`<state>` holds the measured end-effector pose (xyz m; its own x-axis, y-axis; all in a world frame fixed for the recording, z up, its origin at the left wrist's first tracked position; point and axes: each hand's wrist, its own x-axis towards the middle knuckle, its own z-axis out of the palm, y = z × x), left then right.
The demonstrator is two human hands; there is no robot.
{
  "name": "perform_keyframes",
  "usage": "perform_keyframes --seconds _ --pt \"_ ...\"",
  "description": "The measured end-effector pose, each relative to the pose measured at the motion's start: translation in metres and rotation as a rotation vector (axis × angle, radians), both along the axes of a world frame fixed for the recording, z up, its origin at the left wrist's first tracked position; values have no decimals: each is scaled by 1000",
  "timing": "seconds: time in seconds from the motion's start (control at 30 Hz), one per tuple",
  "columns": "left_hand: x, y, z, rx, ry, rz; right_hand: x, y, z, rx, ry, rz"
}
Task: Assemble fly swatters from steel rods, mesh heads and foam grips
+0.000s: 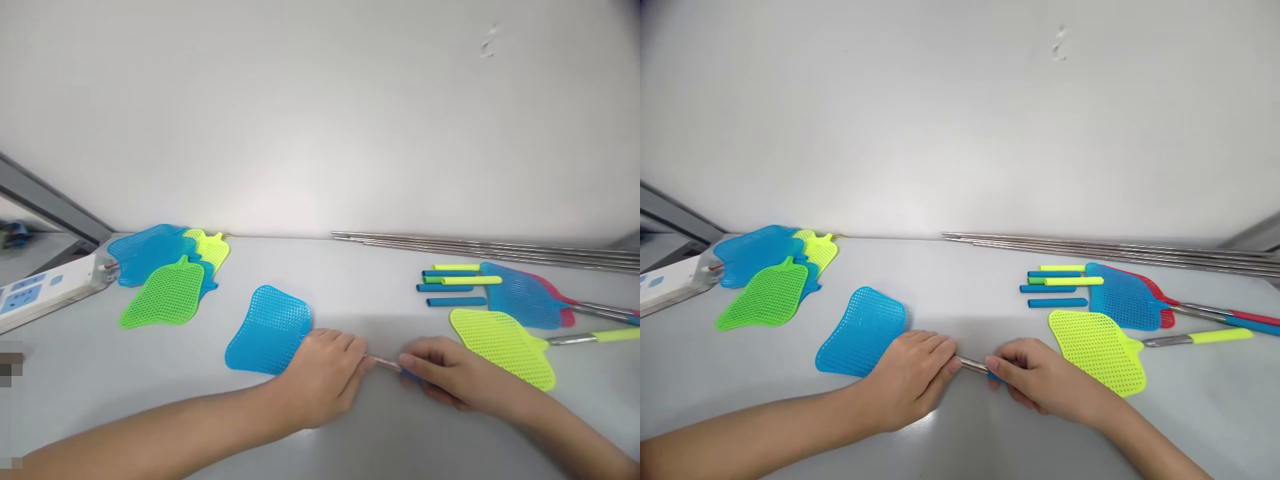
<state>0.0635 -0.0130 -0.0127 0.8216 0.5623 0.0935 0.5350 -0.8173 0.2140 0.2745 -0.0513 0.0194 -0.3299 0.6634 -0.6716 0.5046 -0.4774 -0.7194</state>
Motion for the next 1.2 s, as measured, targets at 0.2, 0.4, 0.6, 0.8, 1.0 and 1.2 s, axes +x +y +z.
perform_keyframes --seconds 0.2,0.4,0.6,0.8,1.0,1.2 --pt "0 0 0 -13 -2 25 1 -1 -1 20 19 -30" --pt "0 -2 -2 7 -36 35 0 -1 -6 -6 34 -41" --pt "2 -4 -2 60 -67 28 4 -1 -10 -18 72 -28" --pt "-2 -7 -1 160 -191 -90 5 -5 -6 290 -179 35" --pt "-5 -6 -5 365 -365 -280 15 -12 0 632 -387 60" --pt "-6 -4 -5 319 -340 -390 87 -12 -10 865 -601 -166"
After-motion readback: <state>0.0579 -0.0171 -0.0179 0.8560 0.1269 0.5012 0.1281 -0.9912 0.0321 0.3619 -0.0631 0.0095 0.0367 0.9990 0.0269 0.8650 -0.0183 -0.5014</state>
